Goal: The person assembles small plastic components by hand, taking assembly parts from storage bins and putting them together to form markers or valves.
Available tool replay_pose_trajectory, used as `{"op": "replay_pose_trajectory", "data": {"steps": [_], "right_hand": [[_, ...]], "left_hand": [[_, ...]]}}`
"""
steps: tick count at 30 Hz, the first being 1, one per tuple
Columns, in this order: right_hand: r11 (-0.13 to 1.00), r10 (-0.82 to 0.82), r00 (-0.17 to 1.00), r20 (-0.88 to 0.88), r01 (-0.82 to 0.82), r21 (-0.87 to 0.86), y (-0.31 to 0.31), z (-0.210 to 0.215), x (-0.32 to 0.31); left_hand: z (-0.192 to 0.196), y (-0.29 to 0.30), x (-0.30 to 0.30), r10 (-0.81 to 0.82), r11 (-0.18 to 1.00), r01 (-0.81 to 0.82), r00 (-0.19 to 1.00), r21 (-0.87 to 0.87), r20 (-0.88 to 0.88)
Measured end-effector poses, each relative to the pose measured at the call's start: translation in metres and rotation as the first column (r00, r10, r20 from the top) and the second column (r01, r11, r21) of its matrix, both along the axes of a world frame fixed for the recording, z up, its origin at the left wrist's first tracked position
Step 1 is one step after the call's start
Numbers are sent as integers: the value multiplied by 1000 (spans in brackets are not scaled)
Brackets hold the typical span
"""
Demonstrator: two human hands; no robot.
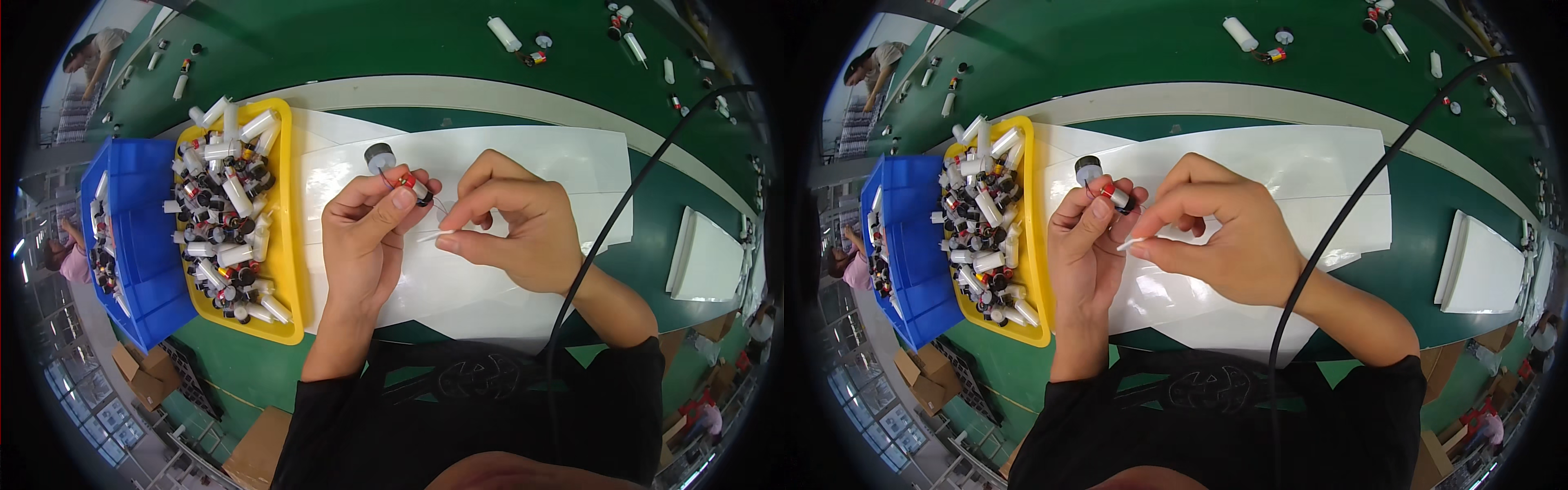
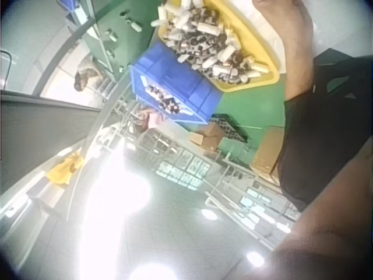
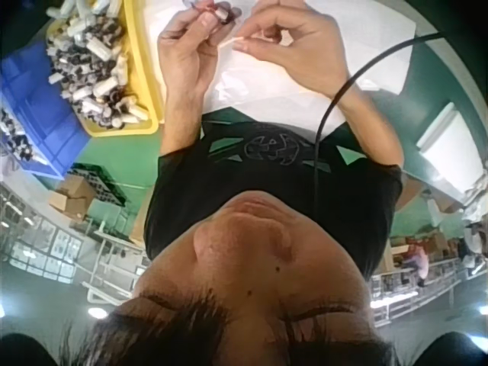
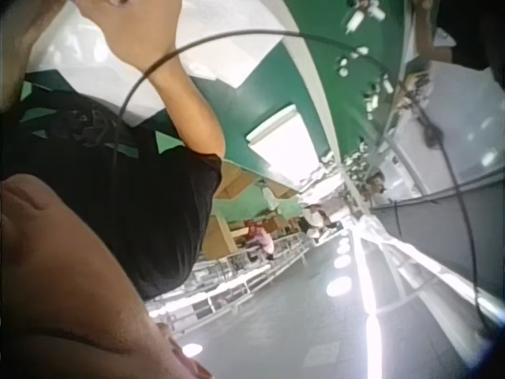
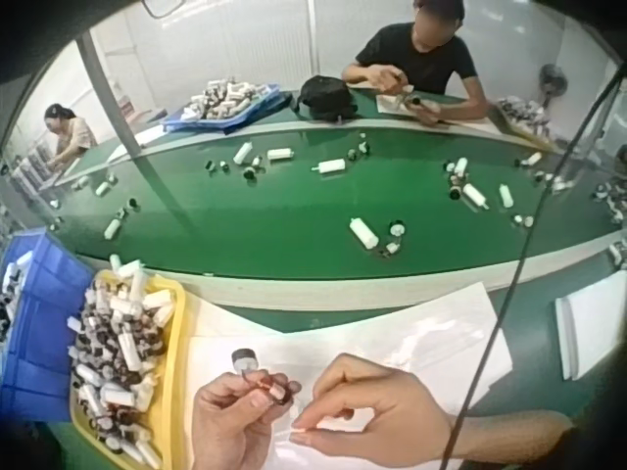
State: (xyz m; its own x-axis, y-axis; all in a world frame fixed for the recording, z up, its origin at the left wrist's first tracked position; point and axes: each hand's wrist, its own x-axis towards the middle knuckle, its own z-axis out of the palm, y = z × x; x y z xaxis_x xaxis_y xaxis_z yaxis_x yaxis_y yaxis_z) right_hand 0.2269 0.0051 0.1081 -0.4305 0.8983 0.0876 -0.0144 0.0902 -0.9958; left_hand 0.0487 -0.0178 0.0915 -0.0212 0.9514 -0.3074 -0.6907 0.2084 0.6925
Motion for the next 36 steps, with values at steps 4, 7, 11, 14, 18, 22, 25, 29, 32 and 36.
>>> {"op": "replay_pose_trajectory", "data": {"steps": [4,7,11,14,18,22,25,29,32,36], "right_hand": [[998,-53,999,3,53,-35,0,1,-5],[994,-87,996,-7,86,-74,-1,0,-6],[987,-97,992,-83,85,-134,-3,-4,-8],[977,-139,979,-146,112,-179,-8,-7,-12],[942,-149,947,-283,49,-332,-10,-2,-13],[858,36,970,-241,-154,-490,3,4,1],[884,300,949,-98,-315,-346,22,11,16],[936,287,945,155,-311,167,39,3,29],[953,-38,981,192,-22,303,50,-24,33],[934,-318,908,272,251,253,53,-42,37]], "left_hand": [[-4,-2,3,-53,996,49,996,72,68],[-6,-5,2,-56,994,44,992,99,114],[-3,-9,4,-43,996,29,985,88,166],[-1,-8,6,-63,979,39,991,202,115],[-12,-11,-2,-90,968,86,996,234,4],[-13,-14,-12,-155,960,161,987,227,-44],[-2,-17,-13,-305,927,323,945,190,-122],[24,-1,-7,-397,887,459,808,43,-436],[36,29,-2,-205,950,312,661,16,-722],[44,96,-21,218,972,59,123,226,-968]]}}
